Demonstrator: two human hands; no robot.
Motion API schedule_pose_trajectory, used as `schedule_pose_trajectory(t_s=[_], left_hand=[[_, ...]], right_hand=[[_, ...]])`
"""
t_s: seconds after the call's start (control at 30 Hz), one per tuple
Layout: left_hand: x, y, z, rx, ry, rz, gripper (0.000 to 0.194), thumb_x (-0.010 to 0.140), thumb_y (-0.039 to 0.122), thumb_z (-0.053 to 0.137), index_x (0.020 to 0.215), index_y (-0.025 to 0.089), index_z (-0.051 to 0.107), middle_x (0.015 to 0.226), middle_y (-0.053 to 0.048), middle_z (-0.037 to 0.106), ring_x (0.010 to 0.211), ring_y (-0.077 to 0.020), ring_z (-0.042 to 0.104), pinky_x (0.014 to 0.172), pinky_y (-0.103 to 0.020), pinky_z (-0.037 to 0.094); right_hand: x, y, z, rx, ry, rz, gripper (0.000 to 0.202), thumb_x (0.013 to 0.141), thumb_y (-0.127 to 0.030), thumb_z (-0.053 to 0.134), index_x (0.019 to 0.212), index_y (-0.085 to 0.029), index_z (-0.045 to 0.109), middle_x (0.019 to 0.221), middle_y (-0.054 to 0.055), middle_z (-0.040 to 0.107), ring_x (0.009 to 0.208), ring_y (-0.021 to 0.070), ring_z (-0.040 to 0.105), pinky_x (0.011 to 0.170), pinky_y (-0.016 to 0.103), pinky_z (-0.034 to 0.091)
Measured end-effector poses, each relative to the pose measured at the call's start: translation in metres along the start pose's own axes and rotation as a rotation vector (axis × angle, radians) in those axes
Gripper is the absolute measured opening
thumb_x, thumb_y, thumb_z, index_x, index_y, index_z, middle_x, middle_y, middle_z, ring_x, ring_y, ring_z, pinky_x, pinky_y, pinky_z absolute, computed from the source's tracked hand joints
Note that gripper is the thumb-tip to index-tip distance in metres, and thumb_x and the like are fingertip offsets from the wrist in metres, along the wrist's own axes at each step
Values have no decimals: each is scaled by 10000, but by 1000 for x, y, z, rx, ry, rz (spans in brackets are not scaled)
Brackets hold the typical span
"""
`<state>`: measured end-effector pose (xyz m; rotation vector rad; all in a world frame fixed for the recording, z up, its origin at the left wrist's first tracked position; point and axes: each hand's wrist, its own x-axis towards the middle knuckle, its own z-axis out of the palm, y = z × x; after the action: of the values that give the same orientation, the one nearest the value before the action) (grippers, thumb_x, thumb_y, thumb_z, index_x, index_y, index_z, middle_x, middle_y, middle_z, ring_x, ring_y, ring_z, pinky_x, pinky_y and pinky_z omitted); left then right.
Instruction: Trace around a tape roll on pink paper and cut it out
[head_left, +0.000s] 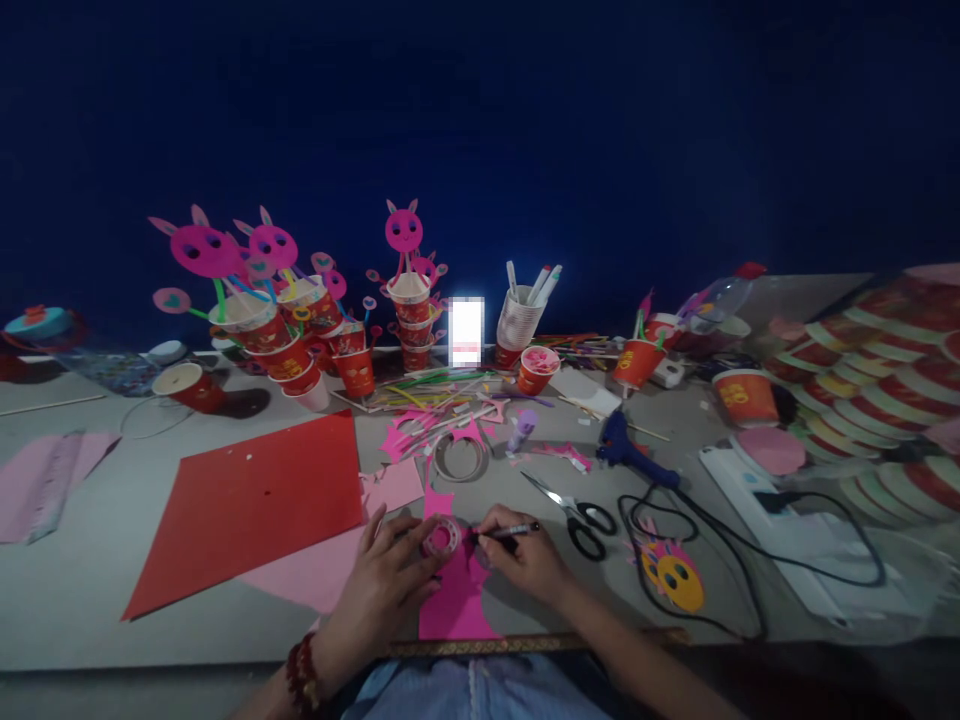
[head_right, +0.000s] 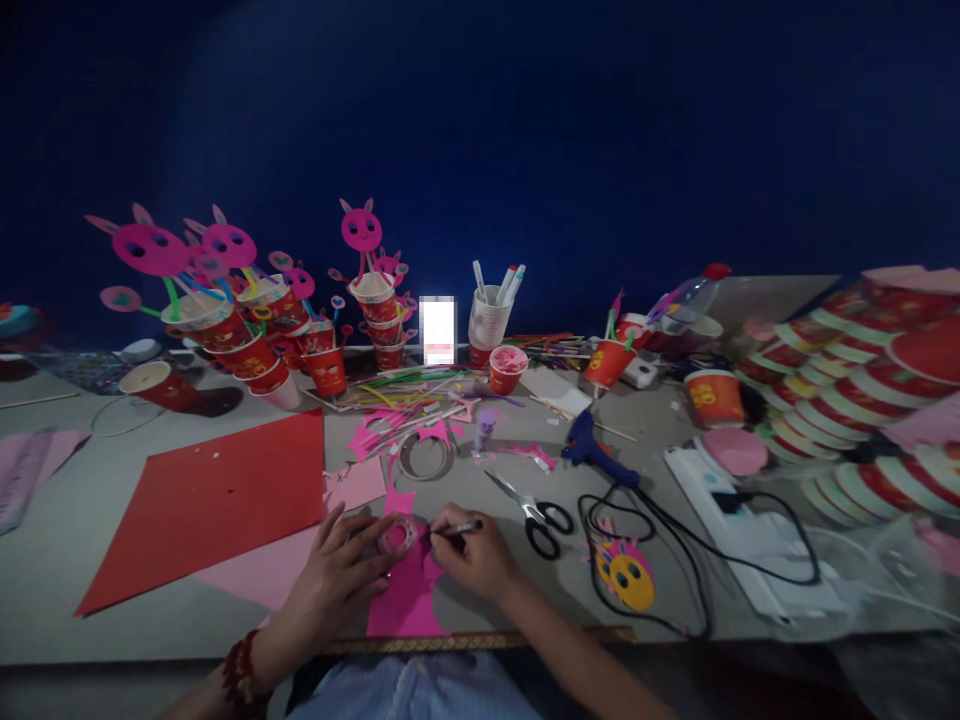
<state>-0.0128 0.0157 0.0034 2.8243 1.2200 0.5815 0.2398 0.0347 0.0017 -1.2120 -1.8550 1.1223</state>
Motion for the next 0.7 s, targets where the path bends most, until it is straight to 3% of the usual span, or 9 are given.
schedule_pose_trajectory(t_s=[0.23,0.37,0.5,0.7], left_hand=[[-2,2,2,-16,-18,-38,321,902,312,651,1207,413,654,1346,27,617,1192,-225,498,1176,-535,155],[-2,2,2,-15,-15,-32,342,888,305,667,1213,411,652,1357,20,607,1195,-226,501,1173,-526,174],[0,2,0,-12,11,-24,330,898,329,656,1217,414,650,1366,24,601,1179,-230,504,1155,-509,221],[-2,0,3,7,40,-5,365,907,321,644,1262,402,619,1410,28,570,1230,-229,478,1154,-485,232]], right_hand=[[1,2,0,-21,71,-9,118,884,-253,520,792,-209,580,663,-21,579,609,140,537,568,234,399],[6,-8,-4,21,123,-48,164,965,-283,482,1009,-213,624,807,20,696,716,163,642,673,262,492],[16,-16,-1,-106,15,-231,267,978,-219,462,1162,-245,654,1053,71,731,993,205,666,886,321,503],[20,-16,7,-290,-146,-301,399,874,-135,590,1261,-232,610,1094,93,706,1013,243,639,883,358,511]])
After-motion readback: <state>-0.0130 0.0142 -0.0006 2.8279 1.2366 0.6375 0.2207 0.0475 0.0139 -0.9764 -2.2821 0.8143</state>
